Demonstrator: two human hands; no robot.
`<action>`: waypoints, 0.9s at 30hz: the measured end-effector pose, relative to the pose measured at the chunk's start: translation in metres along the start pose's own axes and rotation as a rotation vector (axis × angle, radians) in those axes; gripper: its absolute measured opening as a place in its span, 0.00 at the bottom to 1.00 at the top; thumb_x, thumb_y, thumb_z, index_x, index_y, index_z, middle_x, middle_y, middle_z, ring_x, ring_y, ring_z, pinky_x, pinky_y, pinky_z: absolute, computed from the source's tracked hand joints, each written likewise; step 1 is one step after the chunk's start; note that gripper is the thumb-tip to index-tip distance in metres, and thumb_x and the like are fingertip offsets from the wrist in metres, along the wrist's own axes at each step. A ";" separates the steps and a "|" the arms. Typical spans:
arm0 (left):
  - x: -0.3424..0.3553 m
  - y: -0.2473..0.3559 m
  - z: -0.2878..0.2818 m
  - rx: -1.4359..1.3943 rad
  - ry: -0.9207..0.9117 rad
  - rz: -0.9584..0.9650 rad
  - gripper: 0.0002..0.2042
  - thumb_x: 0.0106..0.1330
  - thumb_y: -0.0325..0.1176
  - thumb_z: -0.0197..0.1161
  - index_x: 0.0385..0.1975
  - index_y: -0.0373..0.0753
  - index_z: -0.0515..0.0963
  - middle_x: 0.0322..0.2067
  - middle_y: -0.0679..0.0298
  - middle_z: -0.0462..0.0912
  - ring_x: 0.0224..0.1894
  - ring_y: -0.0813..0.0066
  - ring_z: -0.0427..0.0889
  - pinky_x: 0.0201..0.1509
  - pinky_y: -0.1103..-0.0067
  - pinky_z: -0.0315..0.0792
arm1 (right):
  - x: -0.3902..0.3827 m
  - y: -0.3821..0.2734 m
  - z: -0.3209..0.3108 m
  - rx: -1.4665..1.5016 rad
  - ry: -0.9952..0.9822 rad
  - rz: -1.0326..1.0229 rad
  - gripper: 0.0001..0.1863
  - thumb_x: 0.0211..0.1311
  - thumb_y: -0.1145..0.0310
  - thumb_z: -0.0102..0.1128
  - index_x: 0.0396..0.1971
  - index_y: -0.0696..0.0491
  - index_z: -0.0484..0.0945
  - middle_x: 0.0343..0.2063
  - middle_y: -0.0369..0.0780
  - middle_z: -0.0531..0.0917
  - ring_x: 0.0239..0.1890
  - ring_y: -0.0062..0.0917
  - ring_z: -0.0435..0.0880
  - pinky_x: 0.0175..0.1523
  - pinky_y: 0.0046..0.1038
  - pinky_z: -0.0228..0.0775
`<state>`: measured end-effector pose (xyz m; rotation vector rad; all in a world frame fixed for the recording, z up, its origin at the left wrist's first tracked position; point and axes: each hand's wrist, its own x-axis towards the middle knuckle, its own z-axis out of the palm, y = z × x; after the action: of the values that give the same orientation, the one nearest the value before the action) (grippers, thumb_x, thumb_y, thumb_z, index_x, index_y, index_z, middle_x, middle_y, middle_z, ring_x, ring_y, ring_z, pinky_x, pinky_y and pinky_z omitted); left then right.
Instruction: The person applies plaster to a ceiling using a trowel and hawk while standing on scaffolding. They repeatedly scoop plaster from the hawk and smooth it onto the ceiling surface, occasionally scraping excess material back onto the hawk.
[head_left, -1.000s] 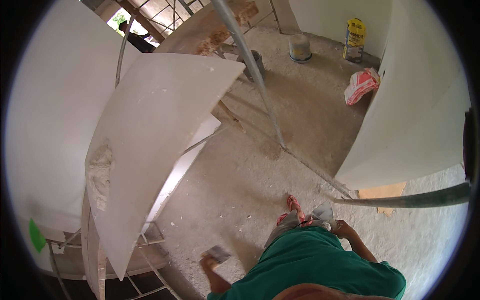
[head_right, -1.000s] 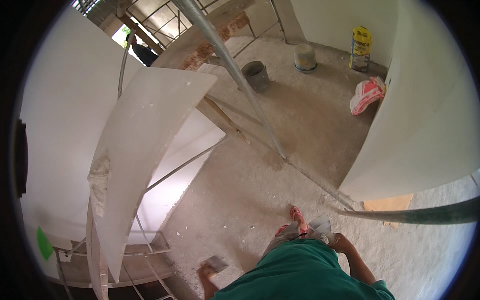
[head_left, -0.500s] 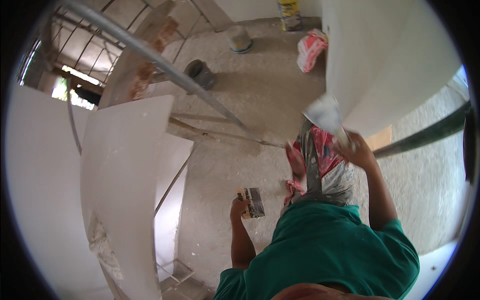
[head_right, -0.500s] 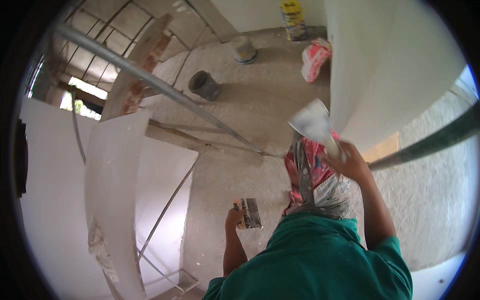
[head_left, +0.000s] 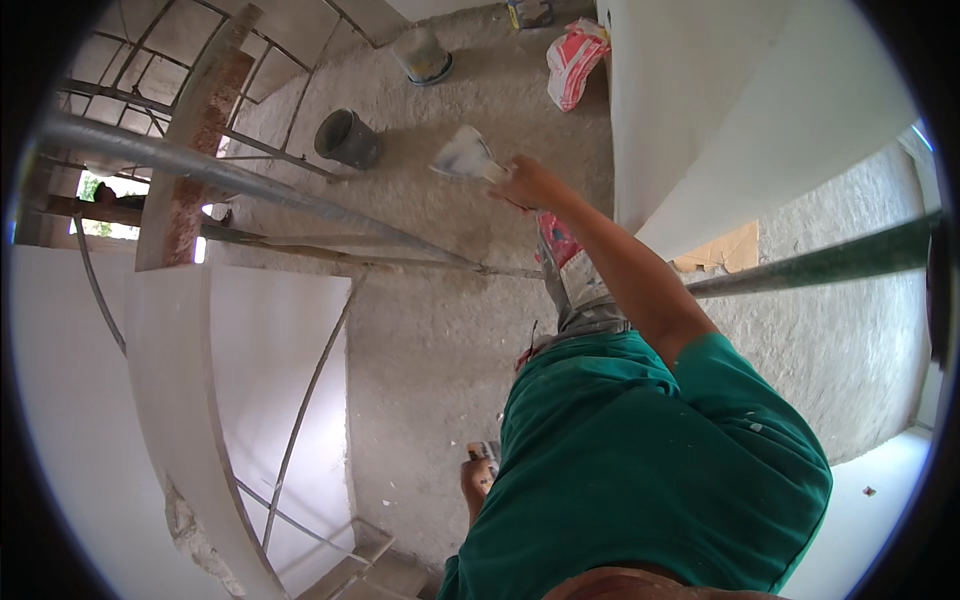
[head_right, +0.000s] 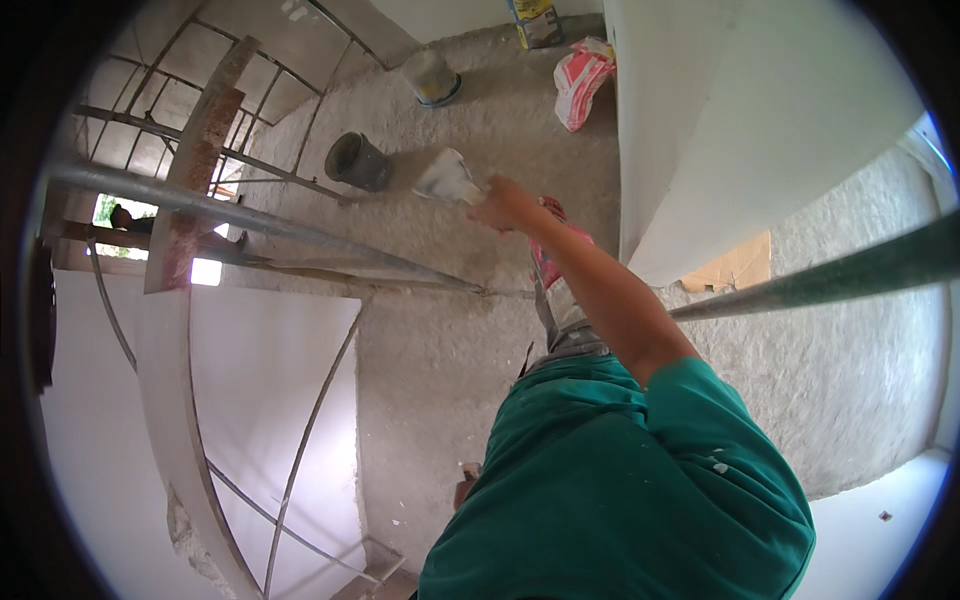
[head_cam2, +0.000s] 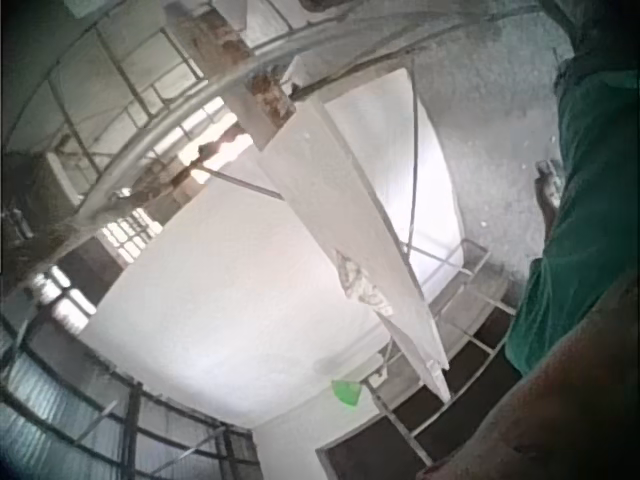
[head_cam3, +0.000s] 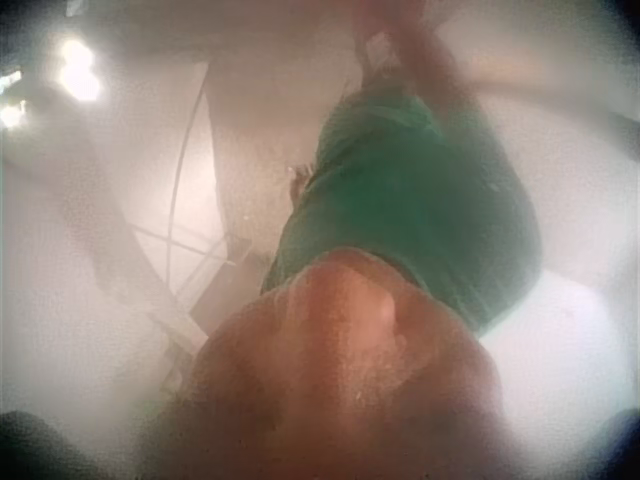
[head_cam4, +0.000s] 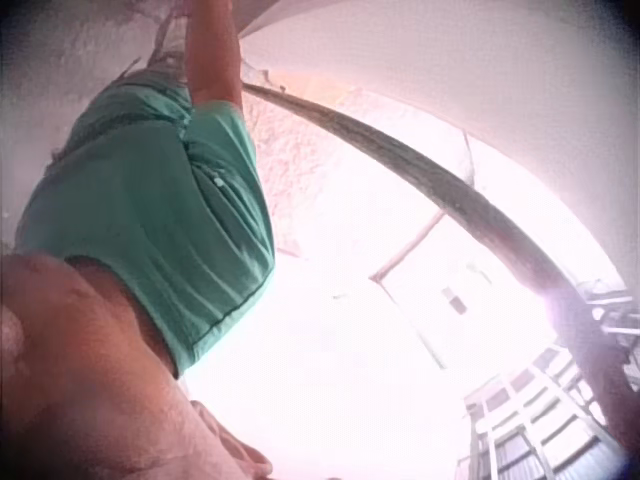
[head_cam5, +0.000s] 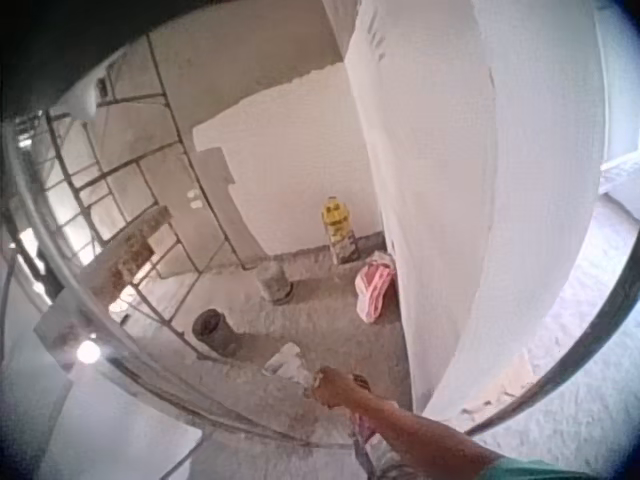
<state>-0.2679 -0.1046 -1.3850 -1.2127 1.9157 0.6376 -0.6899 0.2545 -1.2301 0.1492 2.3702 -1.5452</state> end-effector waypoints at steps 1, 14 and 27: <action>0.037 -0.013 -0.007 -0.062 0.080 0.004 0.23 0.50 0.40 0.68 0.40 0.27 0.78 0.32 0.51 0.82 0.34 0.61 0.82 0.33 0.63 0.73 | 0.029 -0.014 0.008 -0.021 0.030 -0.069 0.36 0.47 0.53 0.72 0.45 0.66 0.69 0.18 0.44 0.79 0.18 0.25 0.79 0.20 0.28 0.71; 0.021 0.273 -0.073 0.195 0.484 0.524 0.16 0.47 0.37 0.65 0.27 0.29 0.75 0.30 0.42 0.79 0.36 0.42 0.78 0.40 0.58 0.73 | 0.391 -0.098 -0.102 -0.348 -0.069 -0.784 0.14 0.55 0.62 0.66 0.34 0.58 0.79 0.16 0.40 0.77 0.17 0.23 0.75 0.19 0.27 0.68; -0.036 0.268 -0.066 -0.050 0.062 -0.625 0.29 0.38 0.48 0.75 0.40 0.36 0.80 0.43 0.51 0.82 0.48 0.58 0.81 0.52 0.68 0.75 | 0.544 0.010 -0.094 0.124 -0.400 -0.317 0.16 0.56 0.61 0.65 0.16 0.53 0.75 0.07 0.34 0.72 0.09 0.20 0.70 0.17 0.27 0.63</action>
<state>-0.5239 -0.0211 -1.3144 -1.7655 1.4473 0.3127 -1.2216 0.3004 -1.3729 -0.4865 2.0510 -1.6708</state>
